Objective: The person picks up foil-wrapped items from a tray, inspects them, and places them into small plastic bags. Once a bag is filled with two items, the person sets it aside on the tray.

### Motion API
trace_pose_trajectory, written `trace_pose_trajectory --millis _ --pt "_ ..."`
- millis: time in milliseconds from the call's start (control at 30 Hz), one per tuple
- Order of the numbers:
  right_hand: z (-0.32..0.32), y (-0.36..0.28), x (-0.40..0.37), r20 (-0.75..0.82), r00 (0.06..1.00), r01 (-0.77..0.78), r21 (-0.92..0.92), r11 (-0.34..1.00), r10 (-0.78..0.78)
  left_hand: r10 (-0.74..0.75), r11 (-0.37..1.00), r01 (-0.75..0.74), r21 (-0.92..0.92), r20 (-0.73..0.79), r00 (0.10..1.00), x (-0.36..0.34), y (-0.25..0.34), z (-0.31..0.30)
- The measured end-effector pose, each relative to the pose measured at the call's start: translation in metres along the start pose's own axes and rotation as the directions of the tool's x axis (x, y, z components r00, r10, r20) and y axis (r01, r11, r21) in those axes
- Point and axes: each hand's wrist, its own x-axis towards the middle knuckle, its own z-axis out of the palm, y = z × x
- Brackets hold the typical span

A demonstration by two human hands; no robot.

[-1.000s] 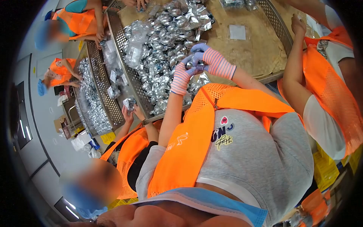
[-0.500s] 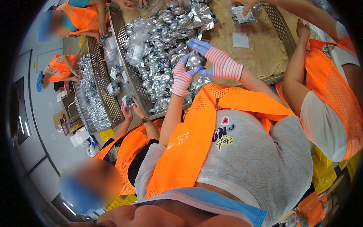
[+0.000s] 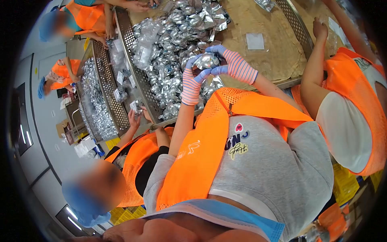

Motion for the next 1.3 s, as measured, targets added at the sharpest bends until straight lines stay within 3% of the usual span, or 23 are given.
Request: trace_pose_trajectory --millis 67,133,167,200,367,433,500,533,567,600,700,767,833,900,967,1100,1167,1200,1233,1300 --pt "-0.005 -0.01 0.0 0.02 0.999 -0.028 0.001 1.0 0.028 0.07 0.977 -0.056 -0.207 0.063 0.996 -0.001 -0.002 -0.001" --pt "-0.007 -0.018 -0.001 0.03 0.998 -0.057 0.004 0.998 0.057 -0.003 0.981 0.004 -0.196 0.006 1.0 -0.004 0.002 0.002" --pt "-0.007 -0.019 -0.002 0.026 0.999 -0.026 -0.124 0.992 0.029 -0.074 0.98 0.063 -0.187 -0.054 0.996 -0.004 0.003 0.004" --pt "-0.007 -0.02 -0.002 0.028 1.0 0.007 -0.251 0.968 -0.001 -0.049 0.981 0.036 -0.191 -0.062 0.997 -0.004 0.005 0.005" --pt "-0.002 -0.019 -0.005 -0.059 0.993 0.09 -0.186 0.978 -0.103 -0.063 0.925 0.032 -0.379 -0.07 0.996 0.002 -0.004 0.011" --pt "-0.003 -0.018 -0.009 -0.099 0.983 0.136 -0.187 0.973 -0.156 -0.166 0.848 0.134 -0.512 -0.018 0.986 0.008 -0.013 0.01" --pt "-0.006 -0.024 -0.01 -0.081 0.956 0.214 -0.469 0.857 -0.283 -0.126 0.8 0.142 -0.583 0.069 0.99 0.015 -0.022 0.016" --pt "-0.006 -0.026 -0.011 -0.084 0.955 0.212 -0.472 0.856 -0.283 -0.187 0.745 0.171 -0.645 0.044 0.981 0.017 -0.026 0.021" --pt "-0.004 -0.029 -0.013 -0.051 0.925 0.282 -0.575 0.768 -0.378 -0.249 0.684 0.193 -0.703 0.024 0.968 0.019 -0.029 0.023" --pt "-0.003 -0.031 -0.015 -0.007 0.886 0.341 -0.666 0.663 -0.463 -0.158 0.722 0.149 -0.676 0.048 0.986 0.012 -0.011 0.035" --pt "-0.004 -0.034 -0.02 -0.072 0.903 0.271 -0.667 0.694 -0.423 -0.088 0.82 0.051 -0.57 -0.037 0.995 0.022 -0.024 0.033" --pt "-0.006 -0.026 -0.025 -0.074 0.915 0.234 -0.703 0.671 -0.396 -0.135 0.835 0.09 -0.543 -0.044 0.99 0.021 -0.025 0.025" --pt "-0.011 -0.021 -0.028 -0.08 0.919 0.198 -0.754 0.626 -0.387 0.016 0.996 -0.028 -0.086 -0.136 0.991 0.026 -0.019 0.03" --pt "-0.013 -0.021 -0.03 -0.1 0.931 0.171 -0.73 0.662 -0.35 -0.049 0.998 0.043 -0.053 -0.133 0.99 0.021 -0.018 0.034" --pt "-0.019 -0.012 -0.032 -0.135 0.917 0.161 -0.735 0.659 -0.374 -0.1 0.989 0.096 -0.113 -0.033 0.994 0.017 -0.021 0.032" --pt "-0.031 -0.002 -0.037 -0.193 0.91 0.127 -0.712 0.691 -0.366 -0.124 0.987 0.127 -0.096 0.036 0.992 0.022 -0.032 0.037" --pt "-0.031 -0.002 -0.044 -0.221 0.975 -0.09 -0.381 0.92 0.004 -0.179 0.968 0.198 -0.155 0.129 0.975 0.024 -0.043 0.035" --pt "-0.032 0.0 -0.048 -0.221 0.975 -0.1 -0.375 0.922 0.016 -0.168 0.962 0.209 -0.178 0.222 0.961 0.025 -0.051 0.031" --pt "-0.036 0.003 -0.051 -0.249 0.968 -0.111 -0.364 0.925 0.018 -0.183 0.958 0.223 -0.181 0.214 0.959 0.026 -0.054 0.034" --pt "-0.051 0.01 -0.057 -0.277 0.96 -0.137 -0.347 0.928 0.038 -0.219 0.976 0.214 0.048 0.172 0.961 0.028 -0.063 0.044"
